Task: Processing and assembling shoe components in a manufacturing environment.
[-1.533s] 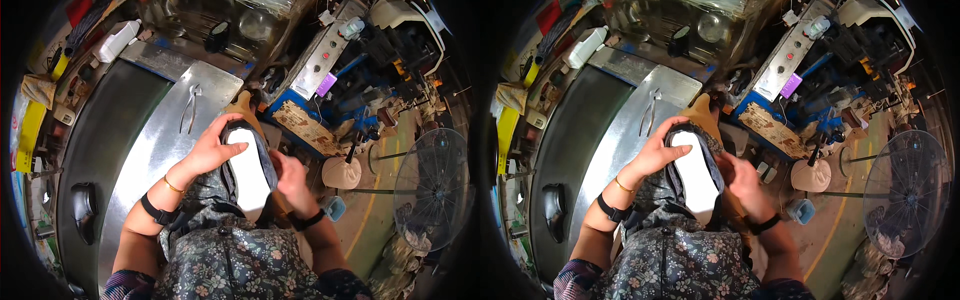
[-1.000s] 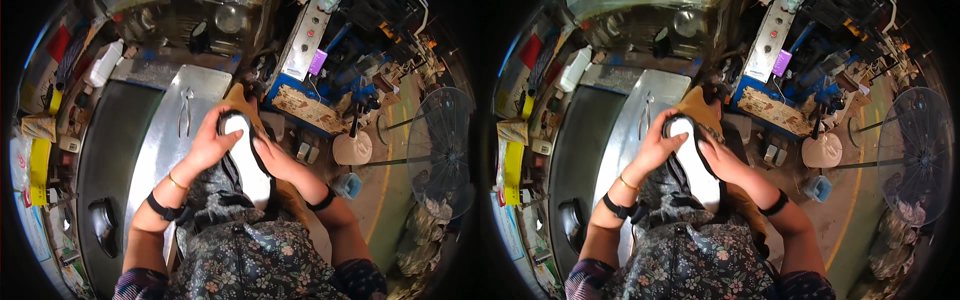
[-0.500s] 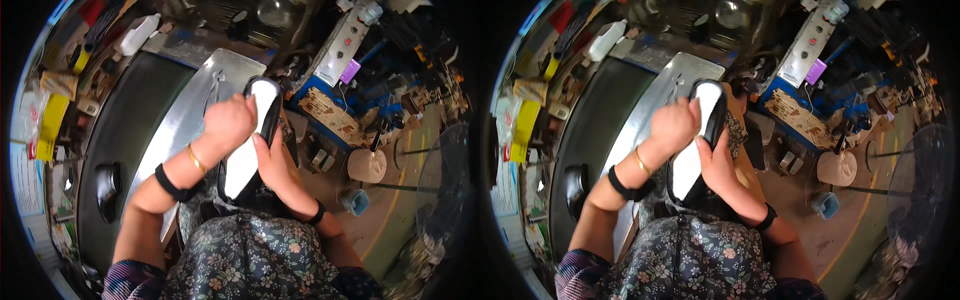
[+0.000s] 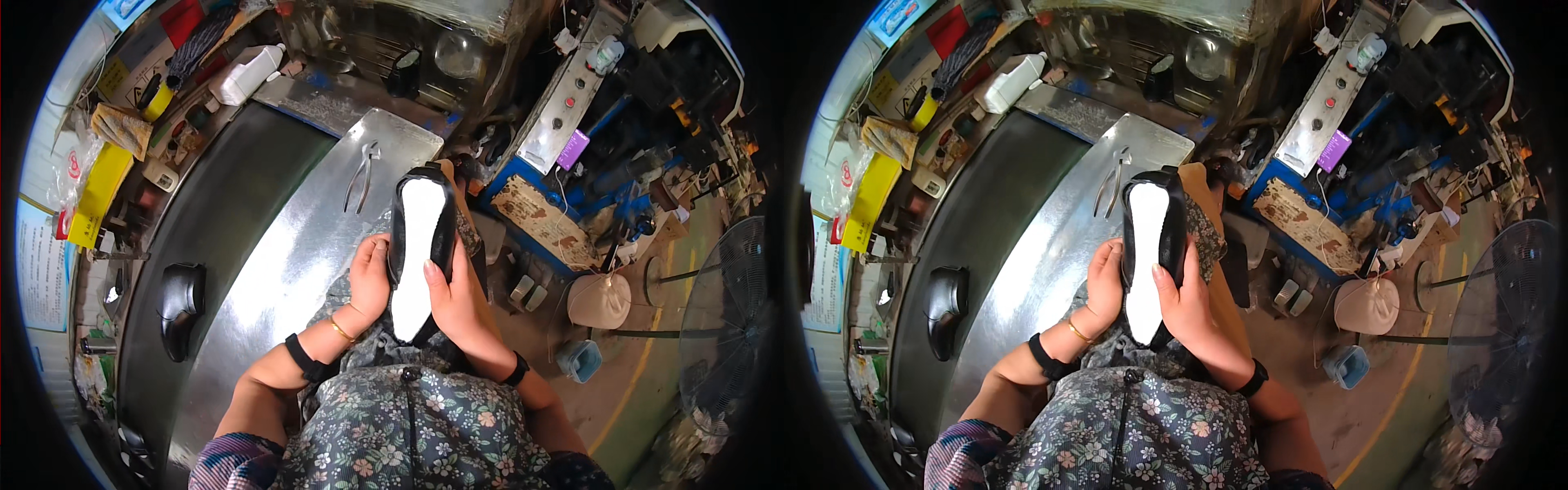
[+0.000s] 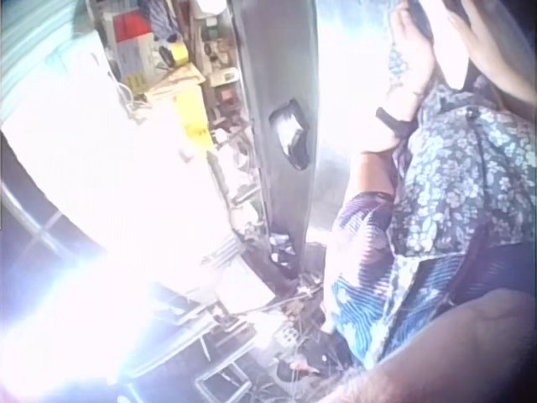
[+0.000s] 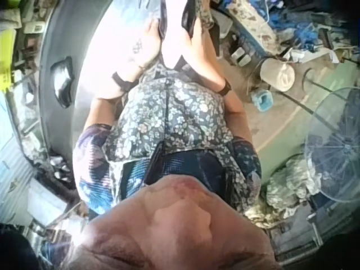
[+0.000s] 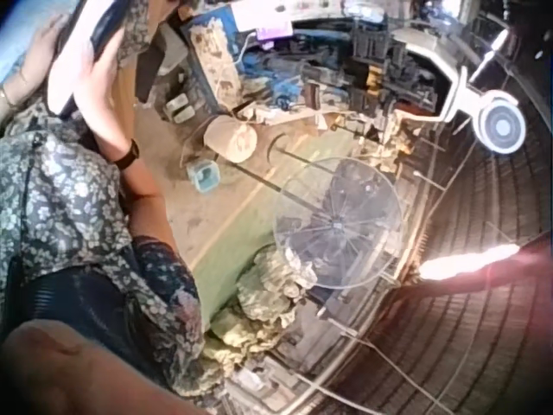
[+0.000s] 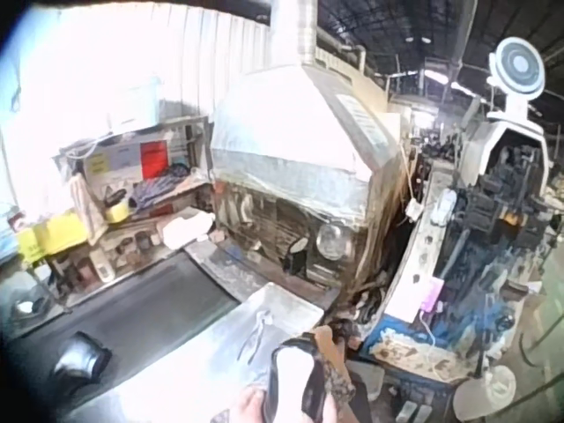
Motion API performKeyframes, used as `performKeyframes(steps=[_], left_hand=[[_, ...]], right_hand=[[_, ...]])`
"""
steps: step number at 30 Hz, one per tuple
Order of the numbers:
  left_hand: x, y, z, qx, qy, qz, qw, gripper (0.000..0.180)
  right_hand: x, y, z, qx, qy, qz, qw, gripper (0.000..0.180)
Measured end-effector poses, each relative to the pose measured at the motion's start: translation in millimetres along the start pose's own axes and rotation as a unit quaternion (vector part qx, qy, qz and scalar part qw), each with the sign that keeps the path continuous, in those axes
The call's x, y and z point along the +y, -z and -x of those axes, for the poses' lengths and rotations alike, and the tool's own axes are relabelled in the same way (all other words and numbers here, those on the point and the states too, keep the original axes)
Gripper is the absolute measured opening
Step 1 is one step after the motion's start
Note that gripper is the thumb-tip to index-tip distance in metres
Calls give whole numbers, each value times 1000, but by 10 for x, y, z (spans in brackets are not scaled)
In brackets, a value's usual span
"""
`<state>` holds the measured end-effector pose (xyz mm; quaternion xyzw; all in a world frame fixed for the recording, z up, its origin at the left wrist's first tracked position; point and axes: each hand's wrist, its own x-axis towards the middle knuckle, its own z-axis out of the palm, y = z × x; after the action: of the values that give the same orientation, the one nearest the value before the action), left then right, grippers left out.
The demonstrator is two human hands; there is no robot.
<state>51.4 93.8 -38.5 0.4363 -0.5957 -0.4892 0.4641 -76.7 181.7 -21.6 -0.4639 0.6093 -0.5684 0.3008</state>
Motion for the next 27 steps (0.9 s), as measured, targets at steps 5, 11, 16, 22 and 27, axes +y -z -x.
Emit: performKeyframes(steps=[5,11,16,22,27], left_hand=[[281,-114,-464,-108,55,149,981,40],[441,-236,-948,-314,116,223,915,46],[435,-319,-819,-302,-115,-47,945,36],[281,-369,-926,-341,21,157,927,38],[254,-400,-879,-324,-131,40,936,36]], right_hand=[[-93,148,196,-56,6,19,998,64],[-89,444,-154,-64,-196,-26,978,54],[90,506,-802,-109,-15,-194,975,44],[-89,343,-963,-58,66,-70,994,27],[-257,517,-945,-117,-183,-389,895,38]])
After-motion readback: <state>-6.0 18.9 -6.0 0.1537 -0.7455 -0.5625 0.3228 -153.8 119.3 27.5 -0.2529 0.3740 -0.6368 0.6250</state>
